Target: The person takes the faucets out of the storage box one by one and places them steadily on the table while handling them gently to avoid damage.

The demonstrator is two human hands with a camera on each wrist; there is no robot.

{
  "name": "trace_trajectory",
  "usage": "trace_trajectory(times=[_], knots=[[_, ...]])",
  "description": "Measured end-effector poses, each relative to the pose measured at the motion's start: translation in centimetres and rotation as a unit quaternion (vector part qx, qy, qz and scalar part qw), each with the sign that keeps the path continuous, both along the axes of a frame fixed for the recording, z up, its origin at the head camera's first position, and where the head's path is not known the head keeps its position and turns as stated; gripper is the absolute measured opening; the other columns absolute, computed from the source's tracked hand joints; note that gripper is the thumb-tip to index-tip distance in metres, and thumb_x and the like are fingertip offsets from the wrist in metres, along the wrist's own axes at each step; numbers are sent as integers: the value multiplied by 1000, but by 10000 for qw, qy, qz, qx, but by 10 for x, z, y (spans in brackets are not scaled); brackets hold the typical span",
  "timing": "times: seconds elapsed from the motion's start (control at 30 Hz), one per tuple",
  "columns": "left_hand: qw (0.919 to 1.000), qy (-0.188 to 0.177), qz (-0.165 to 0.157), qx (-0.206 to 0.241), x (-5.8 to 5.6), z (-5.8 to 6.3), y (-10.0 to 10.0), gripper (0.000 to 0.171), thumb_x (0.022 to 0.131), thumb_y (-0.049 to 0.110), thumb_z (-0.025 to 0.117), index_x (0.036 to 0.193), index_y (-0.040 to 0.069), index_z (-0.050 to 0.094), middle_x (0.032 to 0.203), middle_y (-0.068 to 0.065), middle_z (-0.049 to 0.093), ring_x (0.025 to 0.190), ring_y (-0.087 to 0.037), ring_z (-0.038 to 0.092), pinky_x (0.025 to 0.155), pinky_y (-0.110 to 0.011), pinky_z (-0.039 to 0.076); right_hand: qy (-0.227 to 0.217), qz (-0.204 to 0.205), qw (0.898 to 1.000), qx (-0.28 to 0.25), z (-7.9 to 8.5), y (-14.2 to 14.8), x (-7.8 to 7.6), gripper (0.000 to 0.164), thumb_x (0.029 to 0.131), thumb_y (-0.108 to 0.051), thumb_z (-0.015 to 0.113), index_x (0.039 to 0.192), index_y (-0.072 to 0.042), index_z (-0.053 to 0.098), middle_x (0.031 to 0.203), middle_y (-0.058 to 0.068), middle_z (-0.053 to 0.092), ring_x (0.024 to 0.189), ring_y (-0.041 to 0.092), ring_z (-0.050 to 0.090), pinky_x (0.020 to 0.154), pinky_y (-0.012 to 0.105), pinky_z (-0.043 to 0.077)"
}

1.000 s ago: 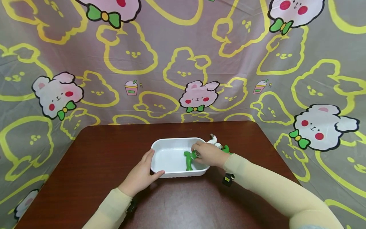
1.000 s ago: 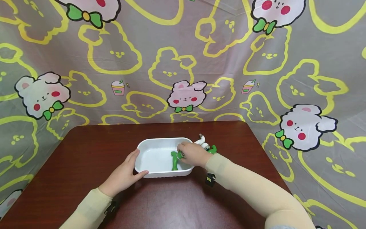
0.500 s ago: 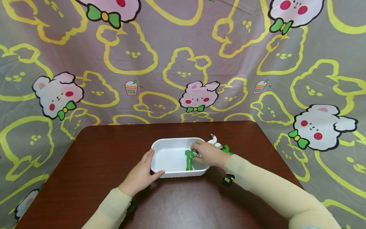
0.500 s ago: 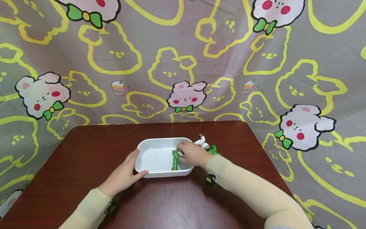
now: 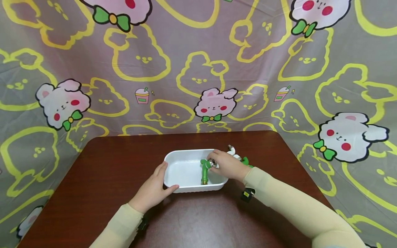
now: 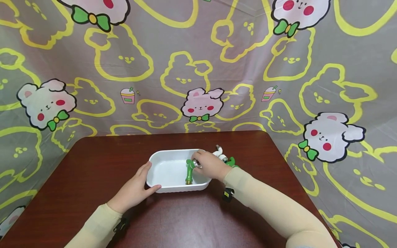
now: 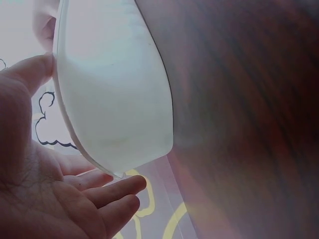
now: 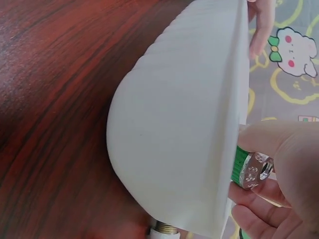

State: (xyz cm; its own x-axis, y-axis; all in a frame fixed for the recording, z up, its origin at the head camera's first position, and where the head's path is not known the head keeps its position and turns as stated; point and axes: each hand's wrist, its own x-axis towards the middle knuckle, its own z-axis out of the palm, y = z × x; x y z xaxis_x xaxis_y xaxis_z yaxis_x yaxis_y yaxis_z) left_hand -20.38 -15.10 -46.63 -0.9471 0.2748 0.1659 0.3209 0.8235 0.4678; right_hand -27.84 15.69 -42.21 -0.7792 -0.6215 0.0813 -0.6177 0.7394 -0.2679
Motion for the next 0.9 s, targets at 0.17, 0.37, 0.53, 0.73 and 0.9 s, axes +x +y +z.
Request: trace_trajectory(times=[0.17,0.37,0.53,0.73,0.9], knots=[[10000,25,-6,-19,0,-1,1,97,91,44,78,156,-10,31,161,-31,34,136,-44,54,106,-51,51,103,-167,9998,-62,3,2,-1,39,91,-22,81,126,-10,67,120,4,66,98,12,63,90,31,59],[10000,55,-26,-29,1,-1,1,97,91,45,77,156,-10,30,161,-31,33,138,-44,52,107,-51,50,211,-357,9988,-279,12,4,-1,40,90,-22,81,126,-11,67,120,3,66,103,14,65,96,35,58],[10000,50,-28,-30,1,-1,0,98,91,45,77,156,-10,29,161,-31,33,138,-44,52,107,-52,50,379,-461,9976,-357,16,7,-1,38,92,-25,80,126,-12,67,120,3,66,103,15,65,97,38,57],[9999,103,-23,-43,1,-1,0,97,91,44,78,155,-11,31,160,-31,34,138,-45,52,107,-52,49,361,-639,9948,-707,17,12,0,37,90,-23,81,123,-14,68,118,1,65,101,15,64,94,36,58],[9999,128,-22,-34,1,-2,0,96,91,44,78,155,-11,31,161,-31,35,138,-44,52,108,-51,49,328,-830,9899,-1098,16,17,1,38,89,-20,83,122,-13,67,115,1,64,99,16,63,89,34,59]])
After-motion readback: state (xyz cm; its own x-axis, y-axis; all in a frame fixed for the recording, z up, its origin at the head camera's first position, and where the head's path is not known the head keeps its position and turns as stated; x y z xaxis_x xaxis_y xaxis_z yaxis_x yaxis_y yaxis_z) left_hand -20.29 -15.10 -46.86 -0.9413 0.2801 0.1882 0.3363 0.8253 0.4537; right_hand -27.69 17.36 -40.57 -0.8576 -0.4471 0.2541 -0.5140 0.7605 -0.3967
